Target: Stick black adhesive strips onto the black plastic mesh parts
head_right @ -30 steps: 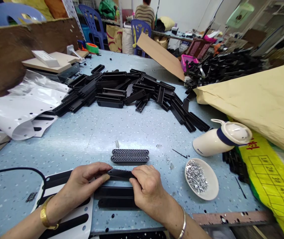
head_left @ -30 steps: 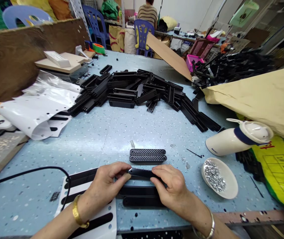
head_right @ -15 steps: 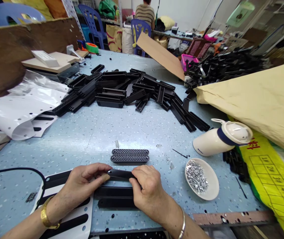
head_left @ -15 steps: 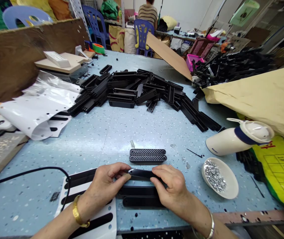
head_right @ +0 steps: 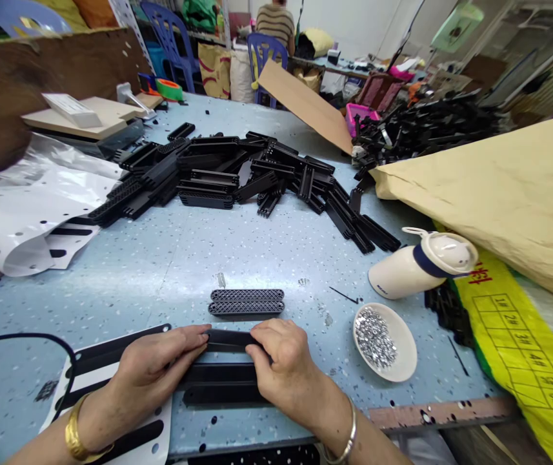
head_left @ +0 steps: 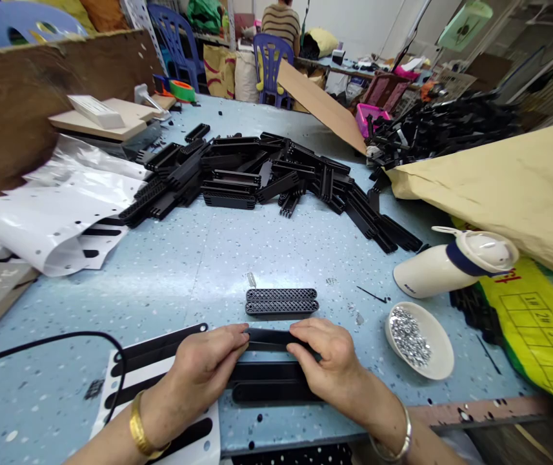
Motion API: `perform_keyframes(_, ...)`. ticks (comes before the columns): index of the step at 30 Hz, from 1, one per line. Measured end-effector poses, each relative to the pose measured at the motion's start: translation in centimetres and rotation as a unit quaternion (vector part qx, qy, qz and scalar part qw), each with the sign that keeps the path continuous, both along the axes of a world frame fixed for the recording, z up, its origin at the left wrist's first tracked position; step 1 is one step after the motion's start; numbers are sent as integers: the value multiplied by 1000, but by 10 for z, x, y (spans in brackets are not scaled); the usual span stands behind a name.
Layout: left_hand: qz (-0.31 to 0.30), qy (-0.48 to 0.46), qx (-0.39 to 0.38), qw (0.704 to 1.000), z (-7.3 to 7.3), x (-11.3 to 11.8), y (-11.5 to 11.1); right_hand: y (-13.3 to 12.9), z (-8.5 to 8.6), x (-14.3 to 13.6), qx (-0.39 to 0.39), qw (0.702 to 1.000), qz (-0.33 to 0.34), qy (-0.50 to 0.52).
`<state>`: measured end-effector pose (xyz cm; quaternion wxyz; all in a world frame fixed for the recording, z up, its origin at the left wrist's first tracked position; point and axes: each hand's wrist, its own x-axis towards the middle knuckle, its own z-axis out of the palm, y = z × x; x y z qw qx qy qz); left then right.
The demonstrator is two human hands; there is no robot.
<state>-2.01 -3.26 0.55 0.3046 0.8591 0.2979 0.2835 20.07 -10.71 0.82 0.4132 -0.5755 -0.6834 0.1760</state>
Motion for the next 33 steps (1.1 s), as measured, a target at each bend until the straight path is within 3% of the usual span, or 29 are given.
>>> perform_keyframes(11, -16, 10, 7, 1000, 11, 4, 4, 0, -8, 14, -32, 991, 18, 130)
perform_keyframes(19, -10, -20, 13, 1000, 7, 4, 5, -2, -4, 15, -30, 994, 57, 89)
perform_keyframes(27, -9, -9, 13, 1000, 2, 2, 6, 1, -10, 21, -98, 979, 46, 173)
perform_keyframes(33, -3, -2, 6, 1000, 2, 2, 6, -2, -12, 22, -74, 984, 59, 149)
